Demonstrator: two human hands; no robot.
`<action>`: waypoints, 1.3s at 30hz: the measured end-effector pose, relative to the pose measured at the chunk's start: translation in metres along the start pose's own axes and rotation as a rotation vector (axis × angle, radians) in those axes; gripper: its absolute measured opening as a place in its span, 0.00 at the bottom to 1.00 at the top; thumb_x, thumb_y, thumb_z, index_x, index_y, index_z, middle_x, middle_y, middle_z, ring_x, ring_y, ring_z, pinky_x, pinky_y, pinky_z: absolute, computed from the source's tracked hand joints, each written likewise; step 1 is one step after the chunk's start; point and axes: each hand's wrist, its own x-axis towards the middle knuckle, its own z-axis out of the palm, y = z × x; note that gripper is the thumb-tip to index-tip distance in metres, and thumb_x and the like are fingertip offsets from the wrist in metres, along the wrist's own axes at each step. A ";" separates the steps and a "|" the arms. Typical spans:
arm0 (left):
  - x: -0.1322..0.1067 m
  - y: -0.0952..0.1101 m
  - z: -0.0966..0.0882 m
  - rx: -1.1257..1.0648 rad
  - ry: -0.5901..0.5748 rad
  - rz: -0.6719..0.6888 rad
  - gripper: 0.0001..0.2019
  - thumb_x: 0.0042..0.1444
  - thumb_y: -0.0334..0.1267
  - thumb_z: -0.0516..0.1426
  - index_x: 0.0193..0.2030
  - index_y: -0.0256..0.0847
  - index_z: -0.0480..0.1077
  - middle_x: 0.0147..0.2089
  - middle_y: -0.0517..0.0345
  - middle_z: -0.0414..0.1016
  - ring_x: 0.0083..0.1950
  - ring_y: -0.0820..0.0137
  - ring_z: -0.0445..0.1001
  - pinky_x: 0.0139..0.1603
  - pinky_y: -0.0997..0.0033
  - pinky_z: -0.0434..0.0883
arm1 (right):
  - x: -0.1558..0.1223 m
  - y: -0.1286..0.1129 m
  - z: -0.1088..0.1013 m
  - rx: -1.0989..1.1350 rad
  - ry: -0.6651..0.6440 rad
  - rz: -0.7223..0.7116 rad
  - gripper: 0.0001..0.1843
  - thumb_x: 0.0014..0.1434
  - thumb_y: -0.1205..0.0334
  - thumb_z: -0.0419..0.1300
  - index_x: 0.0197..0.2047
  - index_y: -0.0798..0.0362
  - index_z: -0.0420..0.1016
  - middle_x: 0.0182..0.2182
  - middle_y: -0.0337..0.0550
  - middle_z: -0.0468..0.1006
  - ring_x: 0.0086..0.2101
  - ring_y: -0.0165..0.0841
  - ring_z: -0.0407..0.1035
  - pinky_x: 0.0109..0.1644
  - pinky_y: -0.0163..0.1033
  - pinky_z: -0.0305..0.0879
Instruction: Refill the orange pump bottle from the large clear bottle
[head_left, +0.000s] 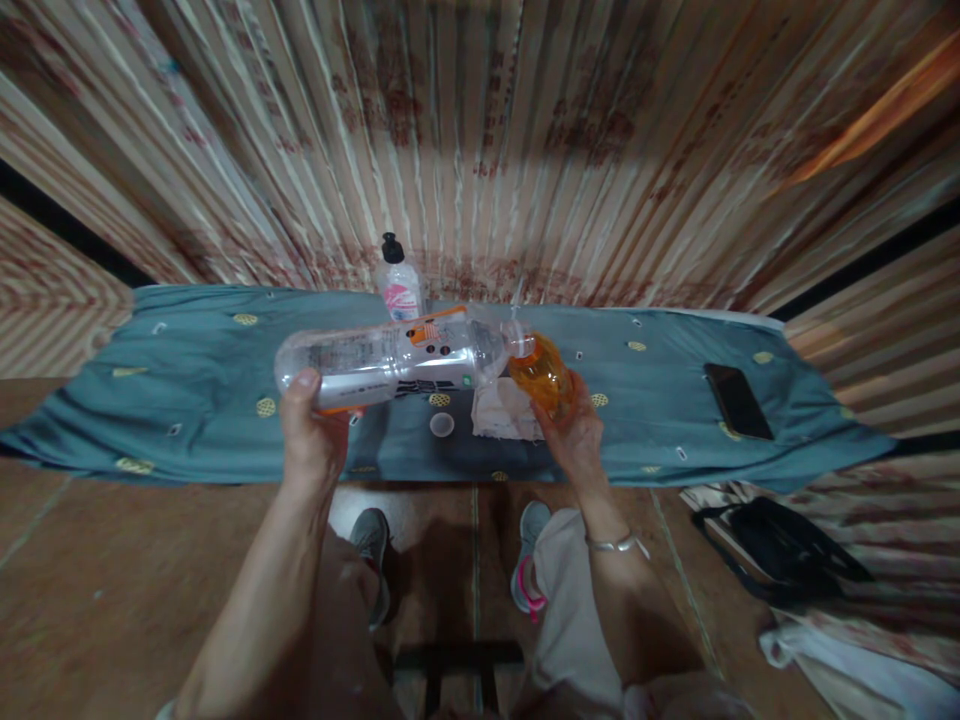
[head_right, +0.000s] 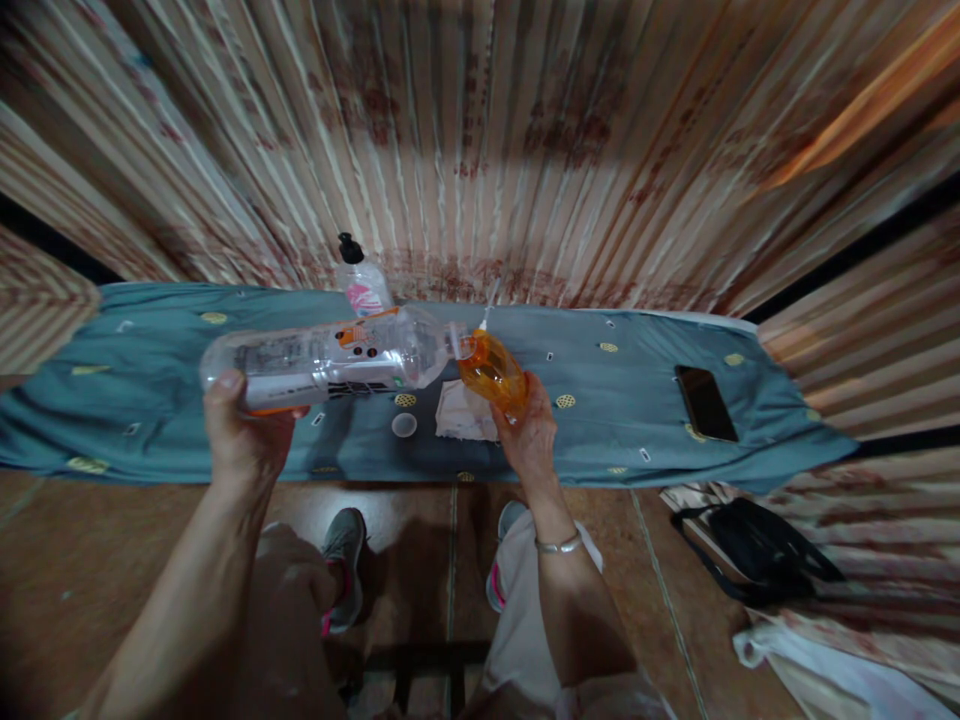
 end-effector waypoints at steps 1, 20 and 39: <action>0.000 0.000 0.000 -0.001 0.002 -0.001 0.18 0.45 0.55 0.64 0.37 0.46 0.76 0.35 0.51 0.79 0.30 0.61 0.75 0.15 0.68 0.60 | 0.000 -0.001 0.000 0.002 0.004 0.003 0.38 0.63 0.44 0.63 0.69 0.54 0.62 0.61 0.59 0.77 0.58 0.47 0.74 0.62 0.58 0.74; 0.000 -0.001 0.005 -0.067 0.059 0.018 0.26 0.42 0.56 0.67 0.44 0.41 0.77 0.32 0.53 0.76 0.26 0.68 0.68 0.16 0.74 0.60 | 0.000 0.003 0.002 -0.008 -0.005 -0.013 0.38 0.64 0.44 0.62 0.70 0.55 0.60 0.61 0.62 0.76 0.59 0.48 0.74 0.62 0.57 0.73; 0.001 -0.003 -0.004 0.010 -0.002 0.012 0.19 0.46 0.56 0.65 0.39 0.47 0.76 0.35 0.52 0.77 0.29 0.63 0.71 0.18 0.68 0.57 | 0.000 0.004 0.003 -0.019 0.013 -0.006 0.38 0.64 0.44 0.61 0.69 0.55 0.60 0.61 0.62 0.76 0.59 0.49 0.73 0.62 0.57 0.73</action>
